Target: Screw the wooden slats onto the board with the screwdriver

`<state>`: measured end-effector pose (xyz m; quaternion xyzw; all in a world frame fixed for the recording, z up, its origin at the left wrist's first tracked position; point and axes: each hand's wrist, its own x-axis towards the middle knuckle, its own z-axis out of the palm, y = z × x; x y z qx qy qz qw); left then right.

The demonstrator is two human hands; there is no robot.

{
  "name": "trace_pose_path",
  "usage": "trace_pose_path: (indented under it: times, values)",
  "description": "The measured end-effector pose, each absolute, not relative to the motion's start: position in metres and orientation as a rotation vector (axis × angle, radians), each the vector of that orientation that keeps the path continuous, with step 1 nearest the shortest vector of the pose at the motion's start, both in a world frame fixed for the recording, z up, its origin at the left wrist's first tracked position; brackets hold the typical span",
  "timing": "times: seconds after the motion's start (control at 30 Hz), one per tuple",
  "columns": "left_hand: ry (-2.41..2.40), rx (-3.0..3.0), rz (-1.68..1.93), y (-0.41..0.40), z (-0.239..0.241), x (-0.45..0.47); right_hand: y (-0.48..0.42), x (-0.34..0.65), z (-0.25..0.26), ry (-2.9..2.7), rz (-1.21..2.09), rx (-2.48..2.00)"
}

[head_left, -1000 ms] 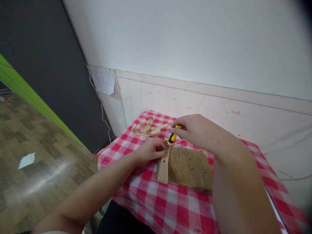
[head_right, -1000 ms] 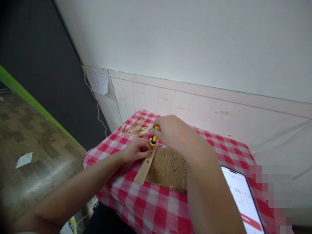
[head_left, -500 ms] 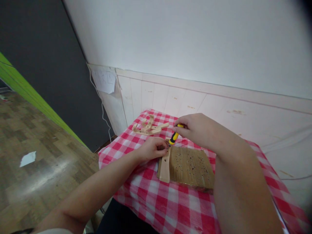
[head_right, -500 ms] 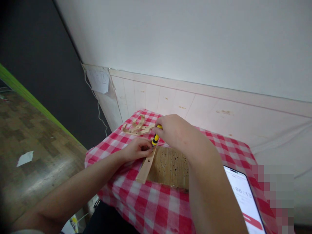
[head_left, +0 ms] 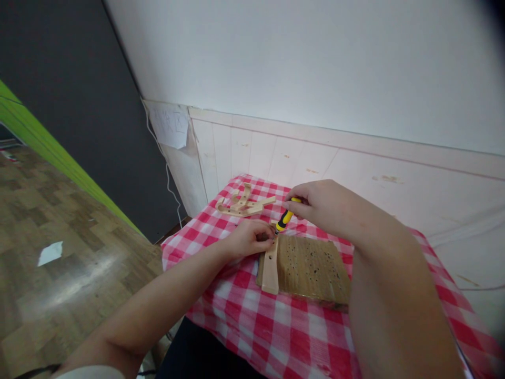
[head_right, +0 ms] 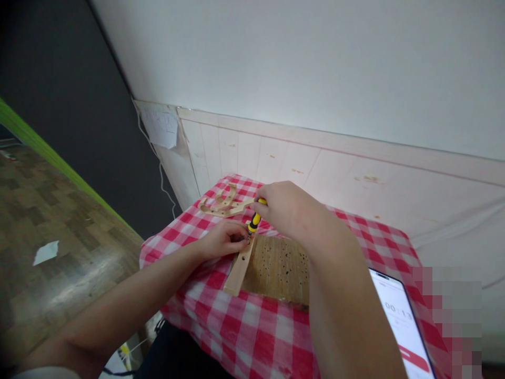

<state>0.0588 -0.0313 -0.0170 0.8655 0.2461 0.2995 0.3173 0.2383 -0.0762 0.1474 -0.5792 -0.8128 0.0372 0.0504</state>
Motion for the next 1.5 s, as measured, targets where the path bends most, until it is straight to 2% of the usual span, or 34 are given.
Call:
trace_pose_path:
  times: [0.9,1.07,1.3,1.5]
  values:
    - [0.655,2.236,0.815,-0.031,-0.017,0.059,-0.071,0.242,0.151,-2.462,0.117,-1.948]
    - [0.650,2.277,0.803,-0.032,-0.014,0.058,-0.078,0.232,0.150,-2.497,0.074,-1.793]
    - [0.674,2.308,0.798,-0.031,-0.015,0.058,-0.074,0.230,0.140,-2.530,0.229,-1.504]
    - [0.637,2.322,0.812,-0.031,-0.014,0.059,-0.077,0.234,0.144,-2.543,0.254,-1.555]
